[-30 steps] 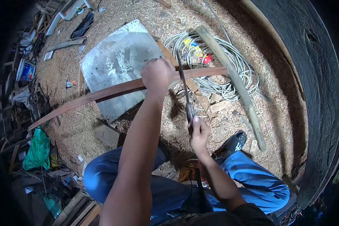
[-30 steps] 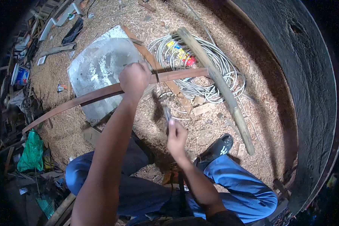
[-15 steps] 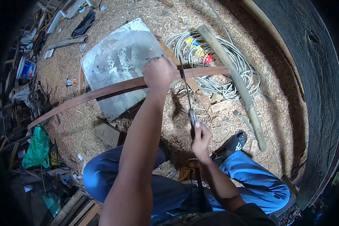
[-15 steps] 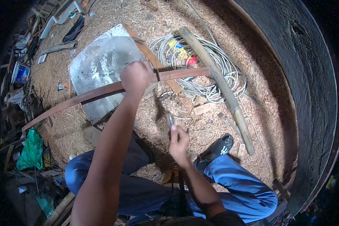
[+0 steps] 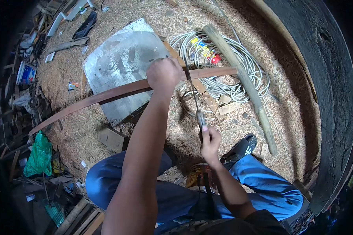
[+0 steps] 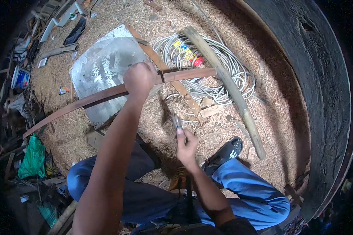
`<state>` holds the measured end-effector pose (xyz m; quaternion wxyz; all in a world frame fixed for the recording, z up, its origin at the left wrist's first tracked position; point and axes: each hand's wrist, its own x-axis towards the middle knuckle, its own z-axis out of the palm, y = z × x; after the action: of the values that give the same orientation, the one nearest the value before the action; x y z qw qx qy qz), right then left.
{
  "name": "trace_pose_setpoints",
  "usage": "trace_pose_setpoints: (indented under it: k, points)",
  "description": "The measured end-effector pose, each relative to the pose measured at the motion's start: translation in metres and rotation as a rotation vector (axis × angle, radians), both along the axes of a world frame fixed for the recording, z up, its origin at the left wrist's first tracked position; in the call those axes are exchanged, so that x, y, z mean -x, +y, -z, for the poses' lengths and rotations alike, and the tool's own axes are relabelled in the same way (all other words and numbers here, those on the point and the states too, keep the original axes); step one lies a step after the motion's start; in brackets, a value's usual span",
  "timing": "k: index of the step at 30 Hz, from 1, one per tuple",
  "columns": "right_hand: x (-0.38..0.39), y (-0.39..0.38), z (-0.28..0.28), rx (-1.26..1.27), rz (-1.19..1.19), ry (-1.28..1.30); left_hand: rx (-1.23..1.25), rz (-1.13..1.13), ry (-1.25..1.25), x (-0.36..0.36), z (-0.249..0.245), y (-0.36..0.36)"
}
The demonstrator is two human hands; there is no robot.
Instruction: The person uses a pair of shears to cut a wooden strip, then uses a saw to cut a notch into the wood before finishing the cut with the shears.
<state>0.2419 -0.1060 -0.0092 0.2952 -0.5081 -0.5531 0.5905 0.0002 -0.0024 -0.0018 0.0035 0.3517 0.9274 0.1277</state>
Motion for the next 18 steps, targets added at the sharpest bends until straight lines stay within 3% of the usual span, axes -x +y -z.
trace_pose_setpoints:
  k: [8, 12, 15, 18]
  points:
    - [0.024, 0.013, 0.008, 0.001, 0.054, -0.089, 0.044, 0.003, -0.049, 0.002, -0.004, 0.003]
    - [0.014, 0.010, 0.010, 0.068, -0.003, 0.015, 0.054, -0.014, -0.044, 0.002, -0.001, 0.002]
    - [-0.003, -0.009, 0.015, 0.166, 0.118, 0.139, 0.035, -0.014, -0.030, -0.001, -0.002, 0.001]
    - [-0.022, -0.027, 0.024, 0.115, 0.066, 0.018, -0.001, -0.001, 0.006, 0.001, -0.003, 0.004]
